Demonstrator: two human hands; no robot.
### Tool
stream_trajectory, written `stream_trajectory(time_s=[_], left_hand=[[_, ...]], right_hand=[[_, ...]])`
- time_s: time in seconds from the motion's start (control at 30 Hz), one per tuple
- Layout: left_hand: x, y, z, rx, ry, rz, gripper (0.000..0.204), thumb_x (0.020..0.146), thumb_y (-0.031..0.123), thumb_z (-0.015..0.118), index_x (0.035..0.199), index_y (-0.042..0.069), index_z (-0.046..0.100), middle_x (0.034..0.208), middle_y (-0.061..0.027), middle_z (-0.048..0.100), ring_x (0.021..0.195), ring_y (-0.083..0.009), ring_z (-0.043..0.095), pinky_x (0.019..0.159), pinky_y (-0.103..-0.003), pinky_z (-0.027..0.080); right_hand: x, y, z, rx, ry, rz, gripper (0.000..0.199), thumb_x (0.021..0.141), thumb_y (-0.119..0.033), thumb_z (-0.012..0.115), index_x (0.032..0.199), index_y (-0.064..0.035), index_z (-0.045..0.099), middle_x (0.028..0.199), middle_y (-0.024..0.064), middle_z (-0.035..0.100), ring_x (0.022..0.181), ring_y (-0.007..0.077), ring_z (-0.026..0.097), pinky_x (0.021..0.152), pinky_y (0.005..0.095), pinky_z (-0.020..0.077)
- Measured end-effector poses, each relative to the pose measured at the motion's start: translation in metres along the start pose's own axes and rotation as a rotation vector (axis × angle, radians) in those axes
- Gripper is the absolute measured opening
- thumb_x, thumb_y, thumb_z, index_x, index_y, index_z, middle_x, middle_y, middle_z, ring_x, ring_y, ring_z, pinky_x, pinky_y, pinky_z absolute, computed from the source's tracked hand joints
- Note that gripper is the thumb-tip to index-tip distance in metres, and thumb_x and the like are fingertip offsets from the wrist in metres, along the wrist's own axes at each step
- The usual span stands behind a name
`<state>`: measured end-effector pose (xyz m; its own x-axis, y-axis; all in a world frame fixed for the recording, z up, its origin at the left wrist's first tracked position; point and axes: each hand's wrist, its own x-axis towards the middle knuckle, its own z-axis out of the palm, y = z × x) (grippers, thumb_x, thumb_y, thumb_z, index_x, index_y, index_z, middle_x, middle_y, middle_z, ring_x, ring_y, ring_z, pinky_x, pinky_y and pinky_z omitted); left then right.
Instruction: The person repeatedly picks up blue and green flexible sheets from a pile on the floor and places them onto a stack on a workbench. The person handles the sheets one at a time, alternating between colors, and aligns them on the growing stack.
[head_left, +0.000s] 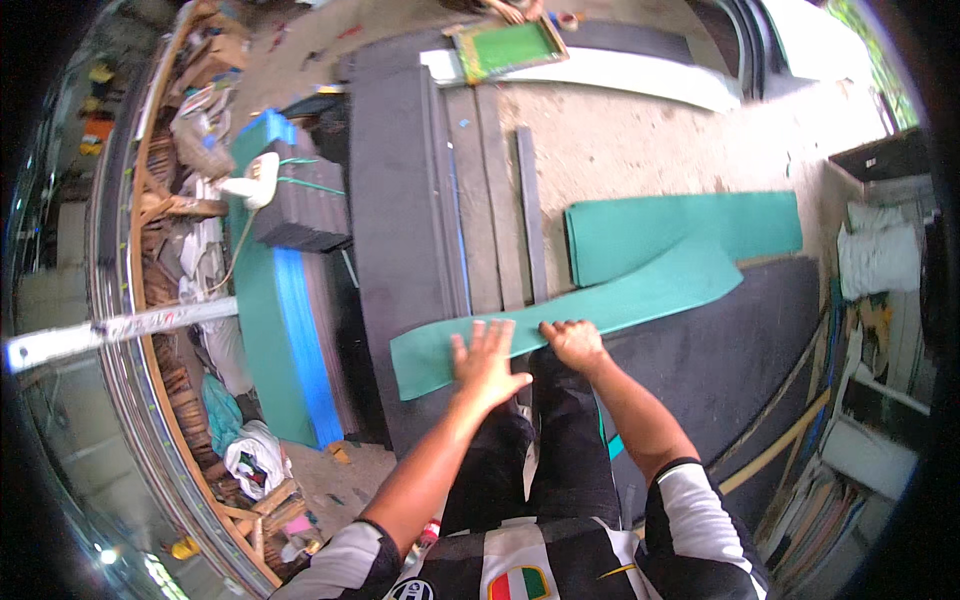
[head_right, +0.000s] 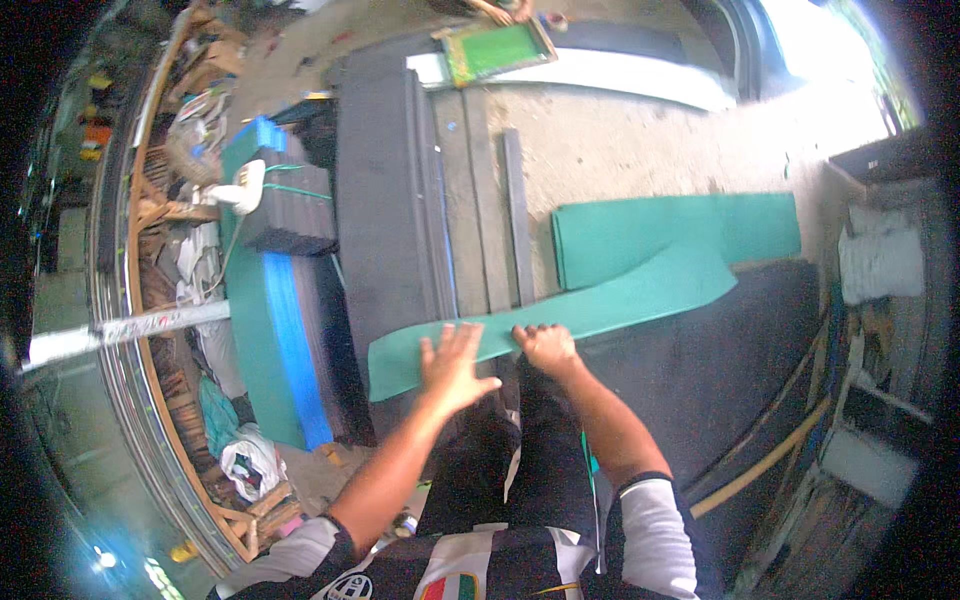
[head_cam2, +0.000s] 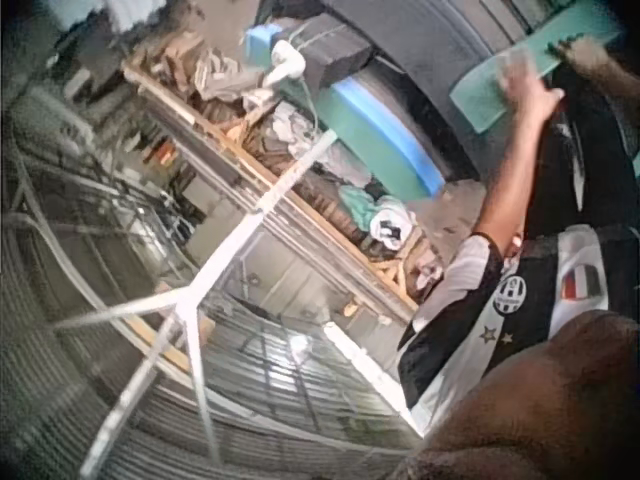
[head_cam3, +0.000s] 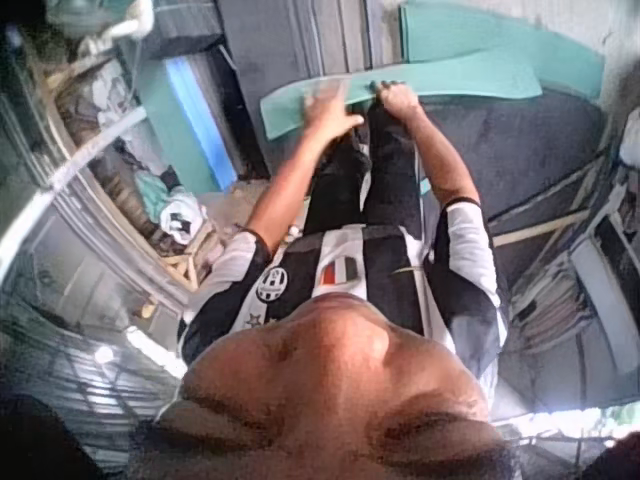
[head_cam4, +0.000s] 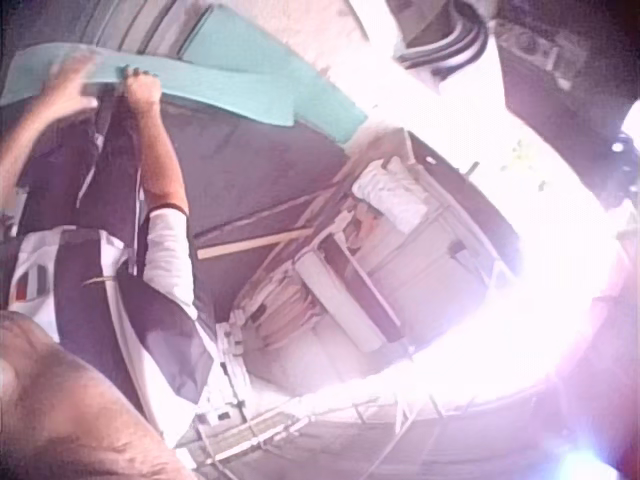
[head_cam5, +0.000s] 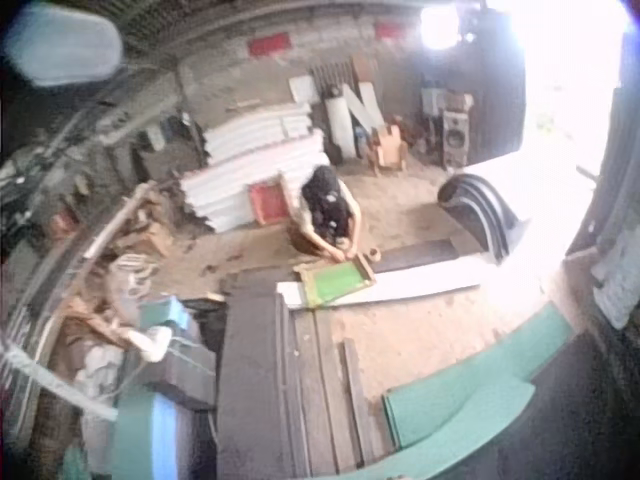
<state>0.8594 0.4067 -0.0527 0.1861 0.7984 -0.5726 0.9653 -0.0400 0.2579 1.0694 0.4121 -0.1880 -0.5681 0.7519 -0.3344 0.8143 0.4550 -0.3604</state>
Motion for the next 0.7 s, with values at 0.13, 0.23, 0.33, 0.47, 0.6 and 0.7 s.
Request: stream_trajectory(time_s=[0.13, 0.23, 0.33, 0.47, 0.6, 0.7], left_hand=[[-0.028, -0.002, 0.028, 0.17, 0.08, -0.061, 0.049, 0.087, 0.02, 0.066, 0.135, 0.012, 0.057, 0.13, -0.0126, 0.065, 0.128, -0.0321, 0.058, 0.109, -0.058, 0.037], [-0.081, -0.021, -0.003, 0.178, 0.079, -0.027, 0.021, 0.089, 0.017, 0.059, 0.105, 0.012, 0.072, 0.099, -0.0109, 0.075, 0.102, -0.0288, 0.071, 0.095, -0.053, 0.048], [-0.161, -0.051, -0.03, 0.228, 0.207, 0.039, 0.018, 0.088, 0.017, 0.059, 0.087, 0.013, 0.076, 0.088, -0.01, 0.076, 0.094, -0.0273, 0.073, 0.091, -0.051, 0.05], [-0.267, -0.082, -0.052, 0.3, 0.407, 0.047, 0.017, 0.085, 0.018, 0.061, 0.079, 0.015, 0.077, 0.081, -0.0079, 0.075, 0.085, -0.0258, 0.073, 0.088, -0.048, 0.049], [-0.344, -0.089, -0.069, 0.294, 0.456, 0.058, 0.018, 0.086, 0.017, 0.06, 0.091, 0.016, 0.077, 0.09, -0.006, 0.076, 0.091, -0.0245, 0.071, 0.094, -0.047, 0.047], [-0.436, -0.096, -0.077, 0.293, 0.495, -0.102, 0.028, 0.085, 0.013, 0.06, 0.105, 0.02, 0.078, 0.098, -0.0031, 0.076, 0.099, -0.0229, 0.07, 0.102, -0.047, 0.044]], right_hand=[[-0.012, -0.091, -0.026, -0.004, 0.123, -0.068, 0.019, 0.089, -0.02, 0.056, 0.106, -0.0133, 0.063, 0.088, 0.0084, 0.073, 0.08, 0.0298, 0.074, 0.067, 0.045, 0.0589], [-0.038, -0.138, -0.042, 0.094, 0.247, -0.065, 0.014, 0.083, -0.019, 0.065, 0.094, -0.0123, 0.067, 0.08, 0.0093, 0.071, 0.077, 0.0306, 0.072, 0.066, 0.0446, 0.0571], [-0.064, -0.178, -0.067, 0.24, 0.428, -0.162, 0.025, 0.074, -0.022, 0.08, 0.093, -0.0114, 0.068, 0.077, 0.0099, 0.07, 0.073, 0.0323, 0.07, 0.065, 0.0452, 0.0549], [-0.095, -0.217, -0.085, 0.297, 0.411, -0.22, 0.03, 0.079, -0.034, 0.081, 0.095, -0.0108, 0.072, 0.083, 0.0099, 0.072, 0.079, 0.0339, 0.07, 0.07, 0.0449, 0.0554], [-0.113, -0.209, -0.074, 0.249, 0.304, -0.177, 0.034, 0.079, -0.038, 0.082, 0.099, -0.0105, 0.076, 0.09, 0.0114, 0.075, 0.083, 0.0345, 0.071, 0.073, 0.0445, 0.0563], [-0.106, -0.257, -0.081, 0.271, 0.203, -0.314, 0.032, 0.081, -0.038, 0.08, 0.099, -0.0123, 0.076, 0.09, 0.0108, 0.075, 0.084, 0.0338, 0.071, 0.073, 0.0445, 0.0564]])
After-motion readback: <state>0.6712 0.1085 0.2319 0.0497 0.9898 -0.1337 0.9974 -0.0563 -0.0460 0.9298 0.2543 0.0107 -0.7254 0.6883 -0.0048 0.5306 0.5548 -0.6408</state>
